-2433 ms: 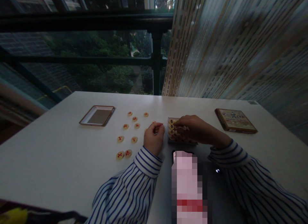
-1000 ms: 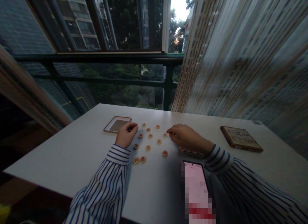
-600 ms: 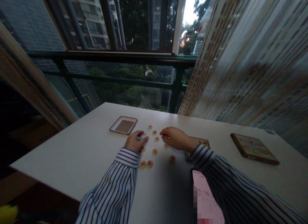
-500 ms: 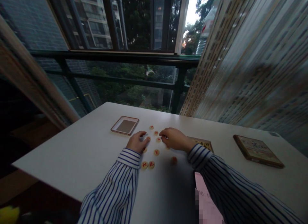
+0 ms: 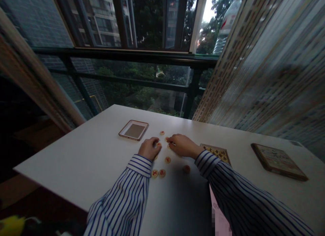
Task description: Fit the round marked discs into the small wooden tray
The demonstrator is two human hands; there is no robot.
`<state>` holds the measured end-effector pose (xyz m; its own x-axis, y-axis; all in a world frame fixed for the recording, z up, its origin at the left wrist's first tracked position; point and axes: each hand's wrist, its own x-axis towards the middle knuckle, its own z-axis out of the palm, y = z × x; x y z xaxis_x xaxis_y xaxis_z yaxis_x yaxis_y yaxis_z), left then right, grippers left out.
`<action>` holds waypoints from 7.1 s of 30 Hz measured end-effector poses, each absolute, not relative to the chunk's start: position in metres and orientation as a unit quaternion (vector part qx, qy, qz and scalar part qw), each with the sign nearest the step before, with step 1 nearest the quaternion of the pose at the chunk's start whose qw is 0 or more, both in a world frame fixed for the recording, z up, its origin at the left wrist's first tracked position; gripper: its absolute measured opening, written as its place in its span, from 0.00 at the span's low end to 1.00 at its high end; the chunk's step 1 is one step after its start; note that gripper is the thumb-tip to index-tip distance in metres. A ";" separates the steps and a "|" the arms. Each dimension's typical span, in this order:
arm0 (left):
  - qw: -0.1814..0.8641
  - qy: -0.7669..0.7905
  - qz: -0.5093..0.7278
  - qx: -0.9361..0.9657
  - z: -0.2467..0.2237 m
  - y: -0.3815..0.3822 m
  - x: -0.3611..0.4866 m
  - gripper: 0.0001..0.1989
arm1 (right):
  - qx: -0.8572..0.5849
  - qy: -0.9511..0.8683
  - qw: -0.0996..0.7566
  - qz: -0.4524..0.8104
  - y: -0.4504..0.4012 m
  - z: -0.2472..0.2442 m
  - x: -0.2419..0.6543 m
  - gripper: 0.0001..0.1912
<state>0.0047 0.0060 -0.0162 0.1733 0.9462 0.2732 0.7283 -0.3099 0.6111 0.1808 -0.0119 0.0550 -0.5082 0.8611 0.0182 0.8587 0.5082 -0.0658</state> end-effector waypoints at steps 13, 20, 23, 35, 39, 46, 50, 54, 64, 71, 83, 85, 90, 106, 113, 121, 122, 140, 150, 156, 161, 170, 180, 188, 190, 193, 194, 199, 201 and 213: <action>0.104 0.519 0.383 0.757 -0.016 0.004 0.004 0.13 | -0.491 -0.869 0.055 0.026 -0.016 0.057 0.190 0.17; 0.070 0.477 0.459 0.747 -0.009 -0.001 0.006 0.14 | -0.496 -0.866 0.057 0.036 -0.021 0.062 0.195 0.17; 0.059 0.467 0.478 0.741 -0.006 -0.003 0.006 0.14 | -0.497 -0.865 0.059 0.038 -0.023 0.064 0.198 0.17; 0.023 0.425 0.498 0.755 0.005 -0.015 0.013 0.13 | -0.505 -0.859 0.077 0.025 -0.042 0.076 0.213 0.16; 0.018 0.414 0.496 0.763 0.011 -0.020 0.017 0.13 | -0.508 -0.856 0.089 0.028 -0.047 0.078 0.219 0.16; 0.031 0.405 0.480 0.778 0.022 -0.032 0.028 0.12 | -0.527 -0.843 0.107 0.036 -0.055 0.082 0.232 0.16; 0.038 0.397 0.469 0.788 0.025 -0.037 0.037 0.14 | -0.528 -0.840 0.115 0.053 -0.060 0.084 0.240 0.16; 0.036 0.375 0.468 0.799 0.029 -0.041 0.048 0.13 | -0.531 -0.835 0.133 0.058 -0.063 0.083 0.249 0.16; 0.062 0.351 0.454 0.817 0.035 -0.050 0.080 0.13 | -0.547 -0.812 0.187 0.081 -0.074 0.078 0.274 0.16; 0.070 0.334 0.446 0.827 0.036 -0.055 0.102 0.13 | -0.558 -0.798 0.207 0.091 -0.083 0.075 0.286 0.15; 0.094 0.326 0.433 0.835 0.029 -0.052 0.132 0.13 | -0.558 -0.781 0.252 0.123 -0.089 0.069 0.301 0.13; 0.103 0.324 0.433 0.835 0.028 -0.051 0.135 0.13 | -0.560 -0.777 0.256 0.133 -0.090 0.068 0.304 0.13; 0.132 0.330 0.433 0.828 0.021 -0.050 0.141 0.14 | -0.575 -0.746 0.292 0.168 -0.091 0.062 0.310 0.12; 0.121 0.294 0.453 0.833 0.008 -0.054 0.146 0.15 | -0.539 -0.653 0.386 0.365 -0.080 0.040 0.312 0.09; 0.186 0.332 0.464 0.800 0.005 -0.057 0.147 0.16 | -0.530 -0.616 0.424 0.400 -0.081 0.045 0.310 0.09; 0.543 0.375 0.484 0.574 0.003 -0.061 0.154 0.16 | -0.516 -0.587 0.447 0.434 -0.081 0.047 0.309 0.10; 0.570 0.368 0.487 0.551 0.004 -0.061 0.155 0.15 | -0.514 -0.589 0.447 0.435 -0.082 0.048 0.309 0.10; 0.636 0.375 0.469 0.485 0.008 -0.059 0.149 0.14 | -0.495 -0.680 0.378 0.387 -0.085 0.051 0.313 0.16; 0.651 0.363 0.472 0.470 0.005 -0.059 0.150 0.14 | -0.511 -0.741 0.330 0.284 -0.088 0.052 0.316 0.14; 0.678 0.346 0.475 0.442 0.007 -0.059 0.151 0.13 | -0.521 -0.781 0.288 0.189 -0.091 0.058 0.315 0.11; 0.668 0.348 0.484 0.445 0.003 -0.057 0.151 0.12 | -0.536 -0.806 0.236 0.091 -0.091 0.062 0.312 0.15; 0.647 0.367 0.487 0.458 0.007 -0.059 0.152 0.13 | -0.520 -0.837 0.167 0.036 -0.091 0.066 0.309 0.16; 0.630 0.371 0.476 0.488 0.009 -0.058 0.152 0.12 | -0.514 -0.851 0.105 0.026 -0.092 0.074 0.309 0.15; 0.556 0.416 0.488 0.529 -0.007 -0.047 0.149 0.12 | -0.536 -0.842 0.051 0.037 -0.081 0.066 0.322 0.16; 0.539 0.419 0.485 0.546 -0.008 -0.047 0.148 0.12 | -0.541 -0.840 0.016 0.028 -0.078 0.063 0.322 0.15; 0.528 0.427 0.476 0.559 -0.007 -0.048 0.149 0.12 | -0.539 -0.842 -0.016 0.026 -0.074 0.060 0.322 0.14; 0.524 0.430 0.475 0.561 -0.007 -0.049 0.149 0.12 | -0.537 -0.843 -0.023 0.027 -0.073 0.059 0.322 0.14; 0.520 0.431 0.475 0.565 -0.007 -0.049 0.149 0.12 | -0.528 -0.848 -0.038 0.028 -0.070 0.056 0.323 0.13; 0.519 0.430 0.474 0.567 -0.007 -0.049 0.149 0.12 | -0.522 -0.851 -0.038 0.030 -0.070 0.056 0.324 0.13; 0.514 0.425 0.483 0.568 -0.011 -0.046 0.148 0.12 | -0.522 -0.850 -0.040 0.060 -0.069 0.058 0.322 0.14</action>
